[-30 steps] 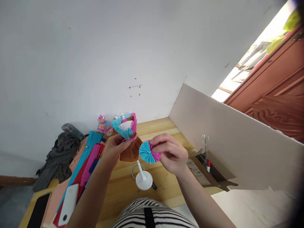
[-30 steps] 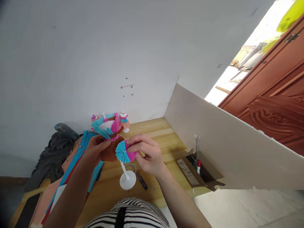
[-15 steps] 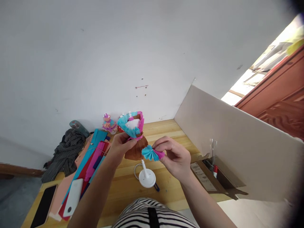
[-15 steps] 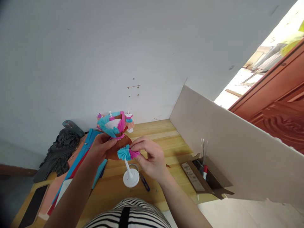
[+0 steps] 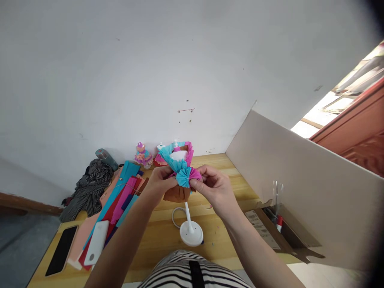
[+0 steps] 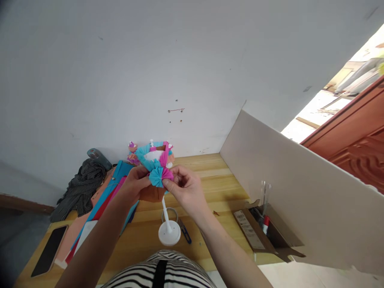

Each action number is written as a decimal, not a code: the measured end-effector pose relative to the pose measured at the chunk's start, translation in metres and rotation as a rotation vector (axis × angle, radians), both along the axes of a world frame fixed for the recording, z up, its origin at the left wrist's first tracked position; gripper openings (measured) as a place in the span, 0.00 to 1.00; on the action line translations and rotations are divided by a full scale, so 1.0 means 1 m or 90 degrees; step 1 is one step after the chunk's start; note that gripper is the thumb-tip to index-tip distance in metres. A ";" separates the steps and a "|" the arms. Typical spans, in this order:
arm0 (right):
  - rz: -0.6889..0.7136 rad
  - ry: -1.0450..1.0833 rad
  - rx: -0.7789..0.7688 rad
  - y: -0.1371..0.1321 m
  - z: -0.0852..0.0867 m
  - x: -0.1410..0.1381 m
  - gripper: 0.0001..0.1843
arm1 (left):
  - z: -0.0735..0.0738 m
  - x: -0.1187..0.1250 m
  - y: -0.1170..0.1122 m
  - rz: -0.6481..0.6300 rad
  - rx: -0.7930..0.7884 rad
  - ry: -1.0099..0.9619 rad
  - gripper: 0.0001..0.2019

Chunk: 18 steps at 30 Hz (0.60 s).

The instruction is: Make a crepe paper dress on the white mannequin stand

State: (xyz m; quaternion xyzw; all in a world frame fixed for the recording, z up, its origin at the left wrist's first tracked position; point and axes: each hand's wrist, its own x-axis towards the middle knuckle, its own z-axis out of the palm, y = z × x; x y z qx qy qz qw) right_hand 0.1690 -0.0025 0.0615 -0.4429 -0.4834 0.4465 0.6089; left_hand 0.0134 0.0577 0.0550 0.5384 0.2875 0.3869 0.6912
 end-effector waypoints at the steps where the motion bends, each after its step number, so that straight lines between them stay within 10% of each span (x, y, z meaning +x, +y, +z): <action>1: 0.004 -0.001 -0.010 0.001 0.000 0.000 0.11 | 0.000 0.000 0.000 -0.007 -0.001 -0.003 0.14; 18: 0.095 -0.026 -0.038 0.006 0.012 0.004 0.11 | -0.007 -0.003 0.006 -0.033 0.013 -0.012 0.14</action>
